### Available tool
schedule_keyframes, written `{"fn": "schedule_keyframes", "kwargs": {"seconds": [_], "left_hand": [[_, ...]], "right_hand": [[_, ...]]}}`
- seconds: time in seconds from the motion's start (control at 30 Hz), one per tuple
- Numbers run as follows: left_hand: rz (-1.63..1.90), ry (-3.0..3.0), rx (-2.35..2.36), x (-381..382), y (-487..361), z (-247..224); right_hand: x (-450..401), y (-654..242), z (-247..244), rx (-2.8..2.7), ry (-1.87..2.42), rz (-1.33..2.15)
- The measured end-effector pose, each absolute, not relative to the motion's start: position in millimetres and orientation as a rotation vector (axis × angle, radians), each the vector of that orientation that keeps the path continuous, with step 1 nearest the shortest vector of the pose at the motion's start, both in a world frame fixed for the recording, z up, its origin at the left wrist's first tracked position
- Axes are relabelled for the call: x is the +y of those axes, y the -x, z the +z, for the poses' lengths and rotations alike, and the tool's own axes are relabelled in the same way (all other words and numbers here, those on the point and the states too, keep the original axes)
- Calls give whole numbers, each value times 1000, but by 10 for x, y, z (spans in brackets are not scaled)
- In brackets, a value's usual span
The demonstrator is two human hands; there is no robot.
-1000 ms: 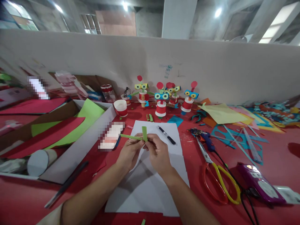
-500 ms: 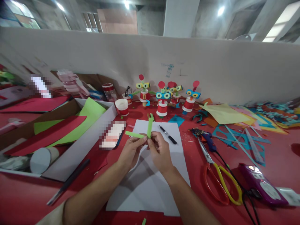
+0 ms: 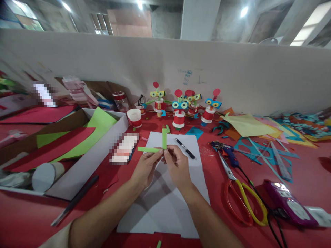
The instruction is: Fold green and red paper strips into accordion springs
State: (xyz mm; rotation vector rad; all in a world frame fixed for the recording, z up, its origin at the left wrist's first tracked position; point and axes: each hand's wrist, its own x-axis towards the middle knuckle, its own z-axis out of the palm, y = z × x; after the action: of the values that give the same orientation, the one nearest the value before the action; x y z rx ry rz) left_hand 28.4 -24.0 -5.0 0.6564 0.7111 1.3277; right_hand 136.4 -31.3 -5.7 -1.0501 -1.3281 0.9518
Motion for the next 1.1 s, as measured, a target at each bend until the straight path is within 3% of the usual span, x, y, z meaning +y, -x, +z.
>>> {"fn": "schedule_keyframes", "kwargs": {"seconds": [0.43, 1.1], "left_hand": [[1237, -644, 684, -183, -216, -112], [1119, -722, 631, -128, -140, -135]], "right_hand": [[-214, -1410, -13, -1038, 972, 1236], [-290, -1332, -44, -1163, 937, 1106]]}}
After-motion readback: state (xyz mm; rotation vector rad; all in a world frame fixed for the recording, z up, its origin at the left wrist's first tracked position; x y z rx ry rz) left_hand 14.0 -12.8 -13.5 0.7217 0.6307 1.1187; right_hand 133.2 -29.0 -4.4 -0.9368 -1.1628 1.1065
